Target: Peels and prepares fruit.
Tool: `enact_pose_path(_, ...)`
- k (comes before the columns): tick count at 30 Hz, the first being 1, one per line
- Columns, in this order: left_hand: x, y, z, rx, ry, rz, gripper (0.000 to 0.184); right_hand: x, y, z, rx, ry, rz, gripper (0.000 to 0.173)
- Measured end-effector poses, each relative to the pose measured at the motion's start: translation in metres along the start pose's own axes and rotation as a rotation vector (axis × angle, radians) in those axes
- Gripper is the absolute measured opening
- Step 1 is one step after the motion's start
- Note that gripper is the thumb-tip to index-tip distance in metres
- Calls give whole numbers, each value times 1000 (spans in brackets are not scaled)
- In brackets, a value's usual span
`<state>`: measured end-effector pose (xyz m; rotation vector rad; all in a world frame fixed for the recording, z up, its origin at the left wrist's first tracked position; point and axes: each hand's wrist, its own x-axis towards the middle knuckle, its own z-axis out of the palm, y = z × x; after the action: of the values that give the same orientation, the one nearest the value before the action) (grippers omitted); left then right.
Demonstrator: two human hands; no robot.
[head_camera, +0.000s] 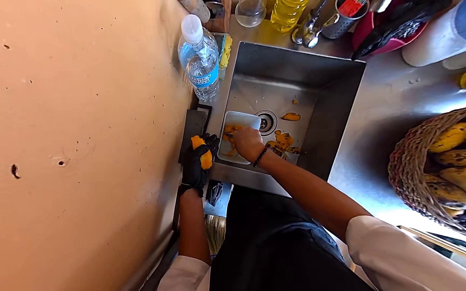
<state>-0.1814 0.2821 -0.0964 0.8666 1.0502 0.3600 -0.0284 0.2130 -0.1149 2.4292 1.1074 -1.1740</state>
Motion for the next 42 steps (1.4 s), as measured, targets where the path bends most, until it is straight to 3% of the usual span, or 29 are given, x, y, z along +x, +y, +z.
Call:
enact_pose_path(7,7,-5,-4,-50,-45,-13,34,18,1,0,36,-49,-41,17)
enact_pose_path(13,3,-6,-7,31,11,-9,33,20,5,-4,8,-30,-40,17)
enact_pose_path(17,0,-7,-11,18,-21,-18,36,-10,12,-17,24,-6,-21,17)
enact_pose_path(20,-5,0,-4,-94,-84,-34,37,-72,58,-20,173,199,-84,22)
enact_pose_path(25,-8,-9,30,-91,-300,-116,49,-123,155,29,599,224,-106,38)
enact_pose_path(28,2,-14,53,75,-327,-142,50,-135,186,74,876,275,-60,38)
enact_pose_path(33,45,-37,78,498,-216,-89,36,-143,197,132,1132,439,133,35)
enact_pose_path(36,66,-75,82,1002,-399,73,45,-130,198,170,1204,529,236,36)
enact_pose_path(37,56,-65,93,1190,-471,67,45,-127,198,178,1218,543,250,38)
enact_pose_path(39,25,-13,144,1527,-559,-348,42,-124,196,189,1265,589,242,39)
enact_pose_path(40,17,-4,157,1622,-546,-434,40,-124,196,192,1303,625,229,38)
enact_pose_path(42,24,-17,155,1739,-452,-440,38,-124,195,196,1385,703,206,38)
